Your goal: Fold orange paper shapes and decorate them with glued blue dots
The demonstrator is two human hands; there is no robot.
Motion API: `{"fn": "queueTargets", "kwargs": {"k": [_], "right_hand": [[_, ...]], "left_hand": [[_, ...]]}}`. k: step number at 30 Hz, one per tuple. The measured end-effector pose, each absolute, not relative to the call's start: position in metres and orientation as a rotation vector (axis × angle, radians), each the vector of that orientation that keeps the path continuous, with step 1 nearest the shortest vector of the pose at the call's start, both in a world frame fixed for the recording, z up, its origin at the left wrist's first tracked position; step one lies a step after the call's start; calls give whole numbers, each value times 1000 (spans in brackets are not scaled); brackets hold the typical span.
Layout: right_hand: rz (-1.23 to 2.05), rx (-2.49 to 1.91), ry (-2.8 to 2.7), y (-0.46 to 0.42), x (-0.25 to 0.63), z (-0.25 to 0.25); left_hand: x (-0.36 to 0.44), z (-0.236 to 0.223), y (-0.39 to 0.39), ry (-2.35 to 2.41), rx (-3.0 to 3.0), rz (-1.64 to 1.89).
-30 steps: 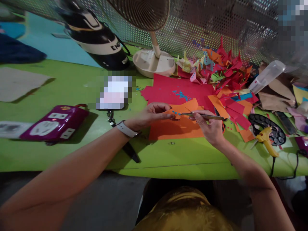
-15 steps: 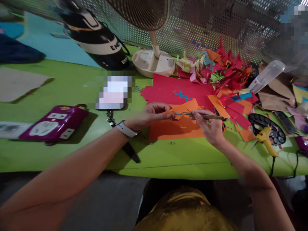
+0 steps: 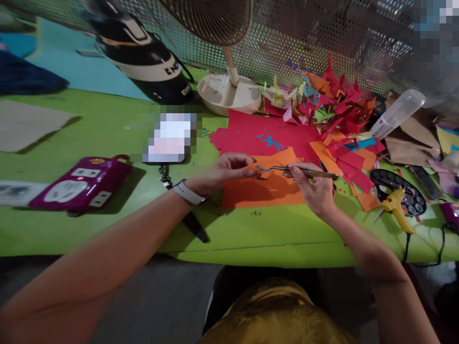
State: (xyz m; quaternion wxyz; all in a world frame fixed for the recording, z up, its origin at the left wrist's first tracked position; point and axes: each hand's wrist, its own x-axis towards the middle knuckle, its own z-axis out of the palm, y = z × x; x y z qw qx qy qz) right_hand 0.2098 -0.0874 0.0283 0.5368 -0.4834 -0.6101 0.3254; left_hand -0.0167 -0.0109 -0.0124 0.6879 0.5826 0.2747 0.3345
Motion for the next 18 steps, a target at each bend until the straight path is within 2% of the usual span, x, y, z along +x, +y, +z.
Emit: {"fn": "queueTargets", "kwargs": {"k": [18], "right_hand": [[798, -1087, -1469, -87, 211, 26]], "left_hand": [[-16, -16, -10, 551, 1310, 760]]}}
